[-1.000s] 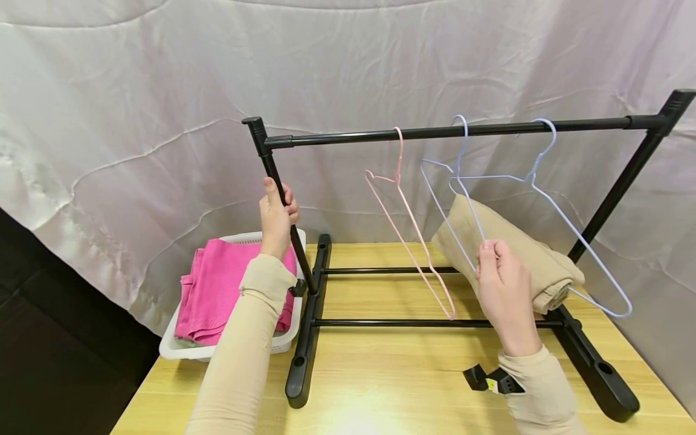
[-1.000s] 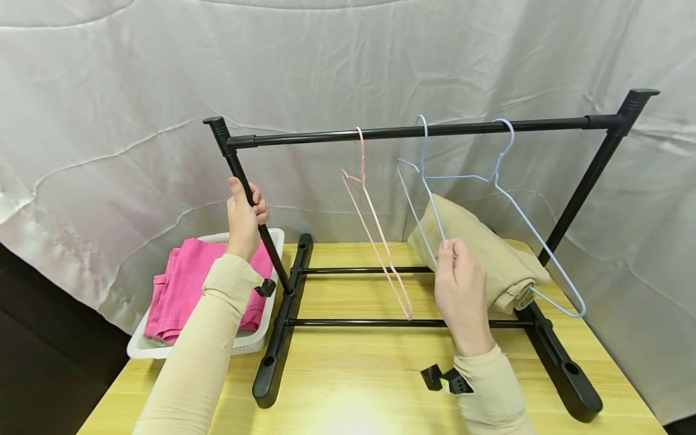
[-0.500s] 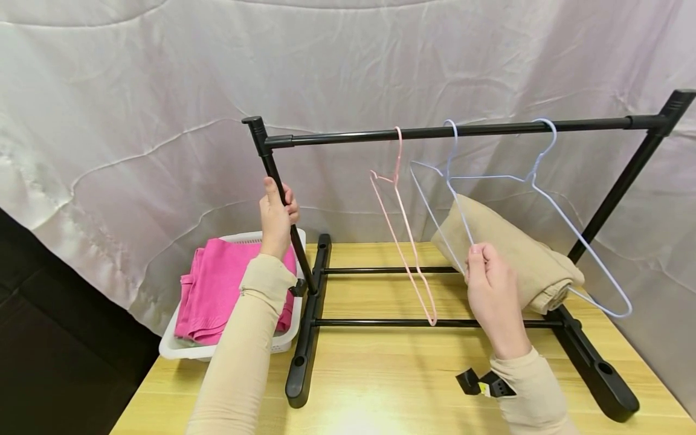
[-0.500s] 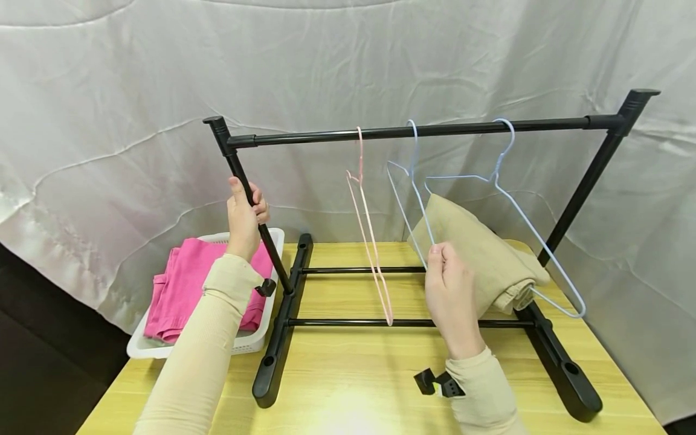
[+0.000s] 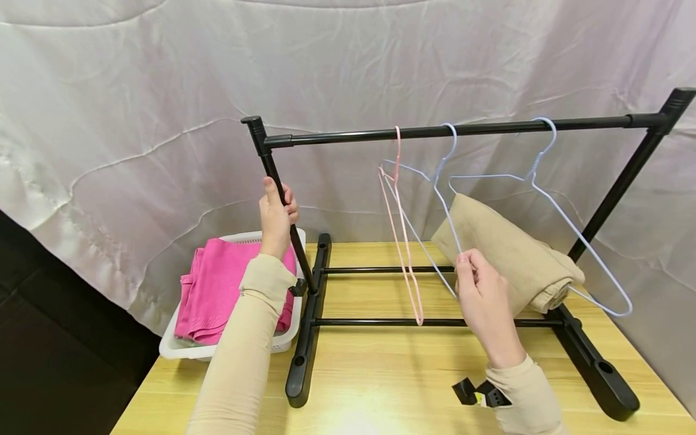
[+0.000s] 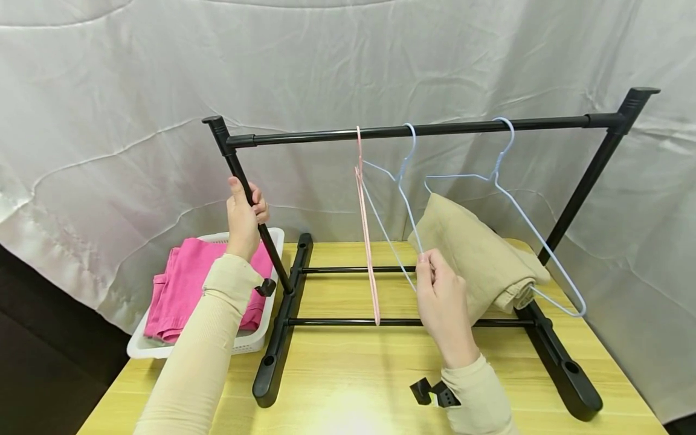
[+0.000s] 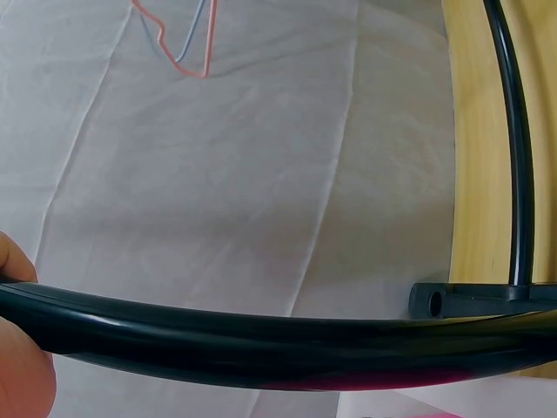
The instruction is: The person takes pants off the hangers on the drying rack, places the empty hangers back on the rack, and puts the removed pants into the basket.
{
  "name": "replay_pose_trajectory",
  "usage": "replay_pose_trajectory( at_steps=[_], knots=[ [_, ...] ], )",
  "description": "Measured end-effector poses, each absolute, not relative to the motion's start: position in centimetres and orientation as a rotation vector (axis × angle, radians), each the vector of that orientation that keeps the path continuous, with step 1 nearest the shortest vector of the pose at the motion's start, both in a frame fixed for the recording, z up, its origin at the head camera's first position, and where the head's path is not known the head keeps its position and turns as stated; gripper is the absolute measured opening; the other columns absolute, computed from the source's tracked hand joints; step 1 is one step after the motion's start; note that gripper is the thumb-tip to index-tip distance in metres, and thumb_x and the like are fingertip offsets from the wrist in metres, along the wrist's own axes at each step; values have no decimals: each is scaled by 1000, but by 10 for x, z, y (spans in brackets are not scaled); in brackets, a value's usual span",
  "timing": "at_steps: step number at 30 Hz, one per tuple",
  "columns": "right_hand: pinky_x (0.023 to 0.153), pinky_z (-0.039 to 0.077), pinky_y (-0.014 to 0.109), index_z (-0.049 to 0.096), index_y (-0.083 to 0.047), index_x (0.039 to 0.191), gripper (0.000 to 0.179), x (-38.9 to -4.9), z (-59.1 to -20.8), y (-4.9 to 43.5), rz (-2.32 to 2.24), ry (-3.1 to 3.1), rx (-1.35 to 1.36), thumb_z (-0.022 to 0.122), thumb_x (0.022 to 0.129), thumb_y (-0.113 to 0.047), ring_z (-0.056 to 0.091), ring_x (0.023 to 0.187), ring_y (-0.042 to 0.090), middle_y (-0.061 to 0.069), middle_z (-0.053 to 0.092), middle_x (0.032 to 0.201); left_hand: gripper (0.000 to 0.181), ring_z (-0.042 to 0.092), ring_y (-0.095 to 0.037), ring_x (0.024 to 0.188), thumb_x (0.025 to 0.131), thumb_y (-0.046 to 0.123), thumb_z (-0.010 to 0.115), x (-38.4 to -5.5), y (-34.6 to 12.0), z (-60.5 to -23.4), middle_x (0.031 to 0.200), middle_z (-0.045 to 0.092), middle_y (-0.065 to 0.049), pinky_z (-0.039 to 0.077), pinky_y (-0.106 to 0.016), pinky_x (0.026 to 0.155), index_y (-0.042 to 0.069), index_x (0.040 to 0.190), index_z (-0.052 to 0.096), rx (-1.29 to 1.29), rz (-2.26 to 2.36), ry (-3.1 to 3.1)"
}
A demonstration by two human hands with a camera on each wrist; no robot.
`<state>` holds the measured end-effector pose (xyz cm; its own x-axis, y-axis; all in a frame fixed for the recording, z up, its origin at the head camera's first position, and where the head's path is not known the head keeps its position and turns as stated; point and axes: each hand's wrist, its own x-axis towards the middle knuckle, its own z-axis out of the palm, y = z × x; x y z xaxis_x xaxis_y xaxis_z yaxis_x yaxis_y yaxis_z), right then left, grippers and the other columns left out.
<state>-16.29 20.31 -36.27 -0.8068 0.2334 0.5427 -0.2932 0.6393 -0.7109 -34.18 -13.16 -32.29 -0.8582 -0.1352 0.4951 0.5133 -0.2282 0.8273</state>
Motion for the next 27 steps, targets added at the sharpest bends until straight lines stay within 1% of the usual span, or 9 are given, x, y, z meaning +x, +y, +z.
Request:
replay_pose_trajectory(
  at_steps=[6, 11, 15, 18, 22, 25, 27],
  knots=[
    [55, 38, 31, 63, -14, 94, 32, -161, -362, 203, 1110, -2257, 46, 47, 115, -30, 47, 55, 11, 1, 58, 68, 62, 31, -4, 49, 106, 72, 30, -341, -131, -323, 59, 36, 8, 26, -19, 47, 19, 78, 45, -440, -2132, -1634],
    [53, 38, 30, 67, -13, 97, 31, -161, -363, 205, 1097, -2262, 36, 50, 115, -32, 47, 53, 11, 1, 56, 66, 62, 30, -4, 49, 106, 71, 29, -341, -131, -323, 59, 36, 8, 26, -19, 47, 19, 77, 44, -441, -2129, -1633],
    [56, 37, 30, 70, -11, 97, 31, -160, -363, 210, 1044, -2262, 28, 52, 114, -30, 46, 57, 13, 1, 53, 65, 62, 30, -4, 49, 106, 71, 29, -342, -131, -323, 59, 36, 8, 25, -19, 47, 19, 77, 45, -443, -2123, -1634],
    [60, 37, 28, 70, -11, 96, 30, -161, -364, 213, 1025, -2256, 20, 53, 113, -29, 48, 62, 13, 2, 56, 68, 61, 30, -4, 49, 106, 71, 30, -342, -131, -323, 58, 36, 8, 25, -19, 46, 19, 77, 45, -445, -2123, -1636],
    [64, 38, 23, 71, -12, 95, 31, -160, -364, 217, 1037, -2252, 13, 55, 113, -32, 52, 66, 8, 5, 66, 75, 62, 30, -4, 49, 106, 71, 30, -341, -131, -323, 58, 36, 8, 25, -19, 46, 18, 78, 45, -450, -2125, -1635],
    [63, 38, 21, 72, -13, 92, 33, -159, -365, 219, 1042, -2242, 14, 57, 112, -35, 52, 66, 7, 6, 68, 76, 62, 30, -4, 49, 104, 73, 31, -341, -131, -322, 58, 36, 8, 25, -19, 46, 18, 77, 44, -452, -2130, -1631],
    [63, 37, 22, 71, -14, 90, 34, -159, -366, 220, 1037, -2231, 13, 57, 112, -35, 51, 65, 7, 4, 66, 74, 62, 31, -4, 49, 104, 73, 32, -340, -131, -322, 58, 36, 8, 25, -19, 47, 18, 77, 44, -453, -2134, -1628]
  ],
)
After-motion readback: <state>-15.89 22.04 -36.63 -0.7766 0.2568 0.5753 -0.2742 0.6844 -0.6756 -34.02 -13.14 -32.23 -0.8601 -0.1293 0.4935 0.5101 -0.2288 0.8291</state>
